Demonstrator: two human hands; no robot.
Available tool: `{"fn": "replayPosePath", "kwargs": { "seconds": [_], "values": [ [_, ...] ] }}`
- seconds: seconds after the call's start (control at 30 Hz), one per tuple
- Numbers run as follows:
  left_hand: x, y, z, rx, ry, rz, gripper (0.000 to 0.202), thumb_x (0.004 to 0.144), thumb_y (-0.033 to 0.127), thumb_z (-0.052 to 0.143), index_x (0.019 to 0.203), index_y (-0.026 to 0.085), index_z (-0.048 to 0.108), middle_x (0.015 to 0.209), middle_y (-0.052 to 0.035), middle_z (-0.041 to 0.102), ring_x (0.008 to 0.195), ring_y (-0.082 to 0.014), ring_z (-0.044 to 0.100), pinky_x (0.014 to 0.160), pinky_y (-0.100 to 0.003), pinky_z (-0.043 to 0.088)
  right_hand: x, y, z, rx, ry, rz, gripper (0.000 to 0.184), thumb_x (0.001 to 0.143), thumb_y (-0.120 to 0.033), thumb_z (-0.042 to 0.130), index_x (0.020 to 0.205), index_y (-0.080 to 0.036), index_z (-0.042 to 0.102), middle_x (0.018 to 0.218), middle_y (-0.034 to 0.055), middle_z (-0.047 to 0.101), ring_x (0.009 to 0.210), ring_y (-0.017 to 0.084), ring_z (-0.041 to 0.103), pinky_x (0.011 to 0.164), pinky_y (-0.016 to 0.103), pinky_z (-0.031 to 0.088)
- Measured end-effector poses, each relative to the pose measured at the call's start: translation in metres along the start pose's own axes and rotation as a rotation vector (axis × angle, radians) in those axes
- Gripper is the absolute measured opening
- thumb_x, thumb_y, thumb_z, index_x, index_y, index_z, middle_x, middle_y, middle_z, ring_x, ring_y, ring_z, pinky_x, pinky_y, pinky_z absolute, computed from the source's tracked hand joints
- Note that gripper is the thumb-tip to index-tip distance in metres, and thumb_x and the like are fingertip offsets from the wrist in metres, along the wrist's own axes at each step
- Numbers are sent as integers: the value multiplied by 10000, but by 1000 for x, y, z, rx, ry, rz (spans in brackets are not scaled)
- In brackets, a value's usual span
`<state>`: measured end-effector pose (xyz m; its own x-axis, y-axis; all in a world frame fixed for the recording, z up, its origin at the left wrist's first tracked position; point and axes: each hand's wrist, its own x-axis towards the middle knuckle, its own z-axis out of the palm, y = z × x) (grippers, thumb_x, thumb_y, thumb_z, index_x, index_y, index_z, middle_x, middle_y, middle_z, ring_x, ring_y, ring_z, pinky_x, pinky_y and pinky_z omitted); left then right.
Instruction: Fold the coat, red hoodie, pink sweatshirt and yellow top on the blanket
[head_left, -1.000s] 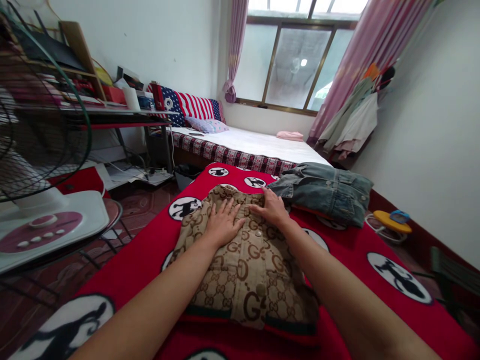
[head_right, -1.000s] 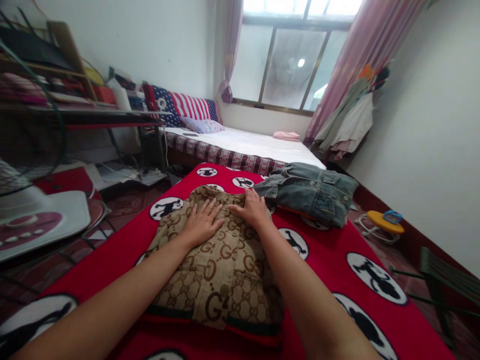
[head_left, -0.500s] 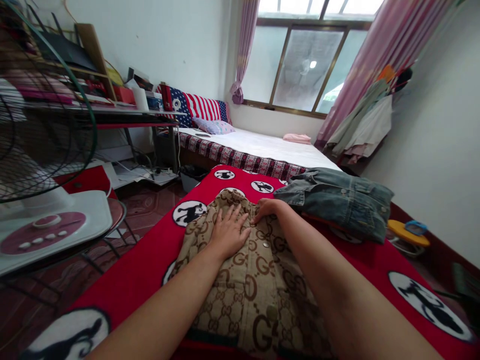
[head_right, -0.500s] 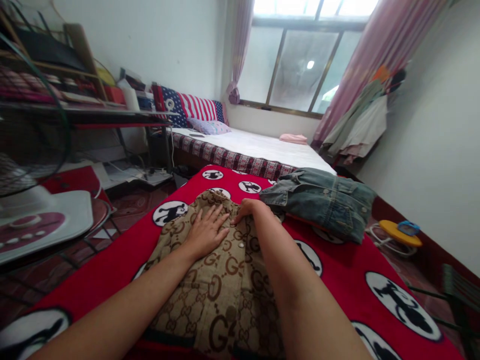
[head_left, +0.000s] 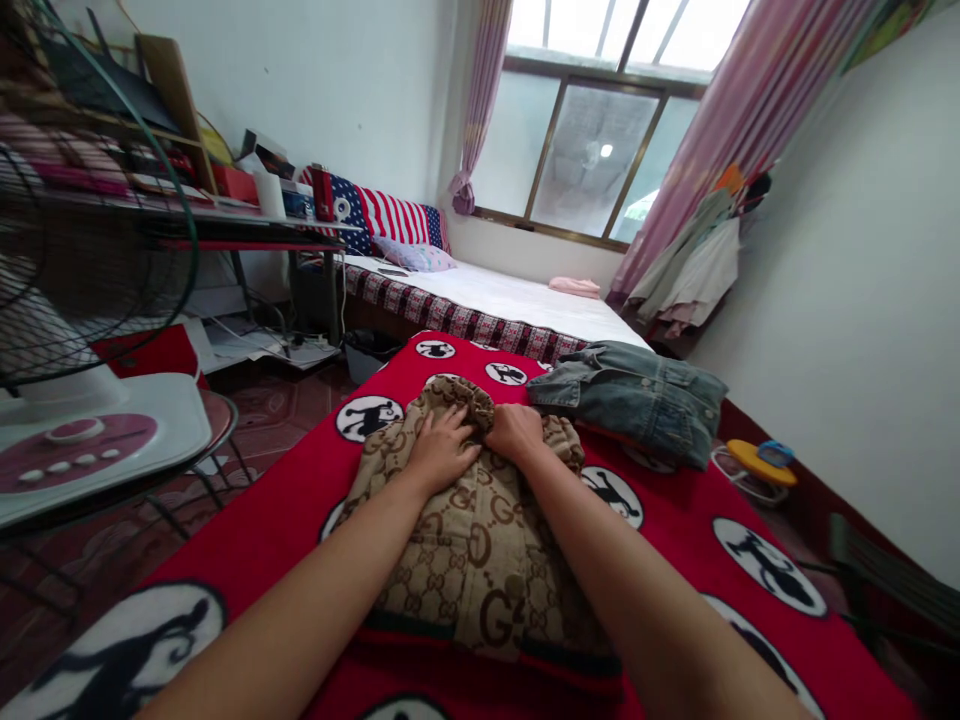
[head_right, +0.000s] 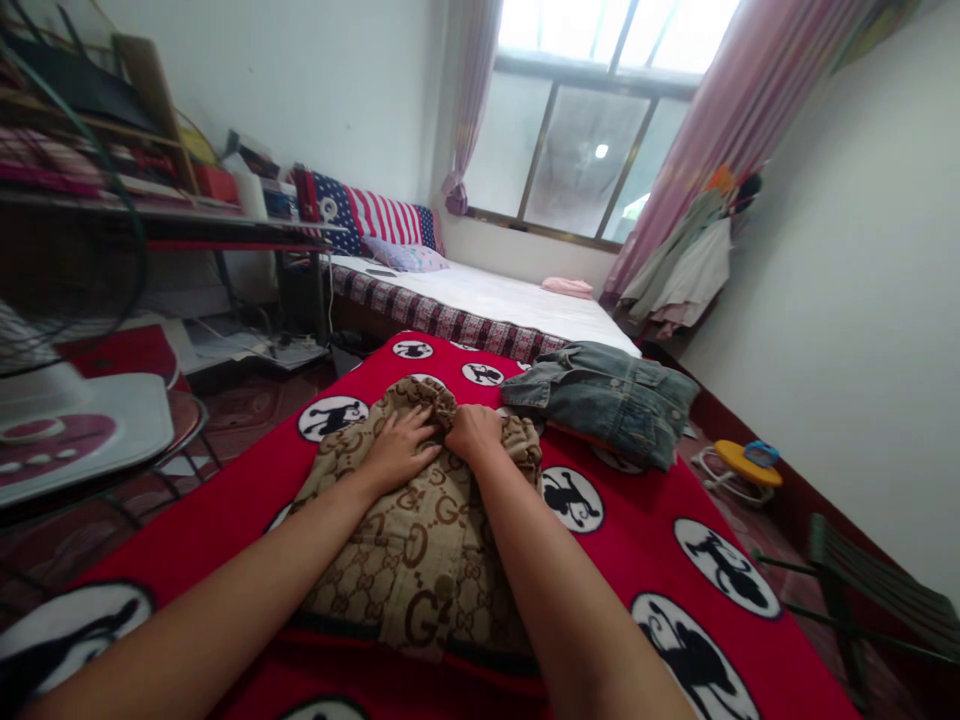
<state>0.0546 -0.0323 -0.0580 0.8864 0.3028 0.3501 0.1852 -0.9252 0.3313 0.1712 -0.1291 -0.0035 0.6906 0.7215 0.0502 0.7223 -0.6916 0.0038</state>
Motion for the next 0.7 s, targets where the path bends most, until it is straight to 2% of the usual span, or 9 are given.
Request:
{"fn": "replayPosePath", "kwargs": {
  "seconds": [0.1, 0.23, 0.33, 0.4, 0.47, 0.53, 0.63, 0.7],
  "values": [
    [-5, 4, -5, -98, -38, 55, 357, 900, 353, 516, 1210, 252, 662, 1522, -64, 401, 1428, -268, 328, 1173, -566, 184, -21, 5, -8, 12, 7, 3, 466, 750, -427, 633, 1117, -147, 695, 1093, 194, 708, 1052, 322, 659, 854, 347, 486],
    [-16, 17, -15, -261, -153, 227, 391, 891, 362, 555, 1249, 238, 650, 1512, -72, 414, 1419, -254, 349, 1182, -472, 233, -49, 40, -20, 115, -104, 58, 424, 645, -466, 705, 944, -167, 738, 888, 111, 745, 824, 275, 702, 664, 297, 509],
    [-24, 30, -31, -409, -225, 337, 364, 864, 347, 589, 1203, 252, 681, 1472, -67, 474, 1350, -233, 458, 1128, -388, 352, -79, 75, -27, 426, -136, 110, 260, 605, -347, 706, 791, -166, 717, 750, 24, 718, 724, 215, 678, 613, 259, 499],
    [-27, 35, -43, -513, -182, 320, 339, 847, 335, 596, 1153, 241, 707, 1395, -71, 562, 1277, -224, 536, 1090, -365, 402, -104, 96, -35, 679, -76, 136, 182, 580, -279, 686, 717, -159, 680, 698, 1, 695, 675, 188, 655, 597, 249, 499],
    [-26, 35, -52, -597, -58, 253, 343, 835, 346, 594, 1130, 217, 713, 1300, -73, 638, 1223, -220, 578, 1076, -359, 418, -129, 110, -51, 869, 11, 193, 186, 561, -272, 688, 707, -159, 664, 681, 1, 690, 631, 179, 640, 572, 256, 505],
    [-22, 31, -53, -664, 114, 118, 369, 839, 380, 572, 1122, 186, 706, 1226, -80, 679, 1181, -222, 601, 1058, -358, 433, -149, 117, -76, 967, 104, 277, 242, 548, -287, 714, 751, -160, 677, 681, 10, 698, 605, 186, 641, 550, 273, 517],
    [-8, 21, -37, -724, 356, -235, 403, 877, 396, 480, 1128, 149, 674, 1183, -105, 691, 1134, -229, 620, 1017, -363, 461, -159, 115, -122, 977, 259, 274, 281, 544, -269, 750, 798, -160, 701, 699, 21, 712, 593, 191, 647, 534, 288, 529],
    [0, 18, -18, -738, 432, -433, 425, 901, 383, 412, 1166, 133, 632, 1206, -129, 671, 1140, -240, 613, 1007, -376, 465, -152, 110, -155, 928, 380, 201, 255, 550, -226, 769, 790, -162, 713, 706, 21, 713, 588, 175, 636, 529, 279, 525]
  ]
}}
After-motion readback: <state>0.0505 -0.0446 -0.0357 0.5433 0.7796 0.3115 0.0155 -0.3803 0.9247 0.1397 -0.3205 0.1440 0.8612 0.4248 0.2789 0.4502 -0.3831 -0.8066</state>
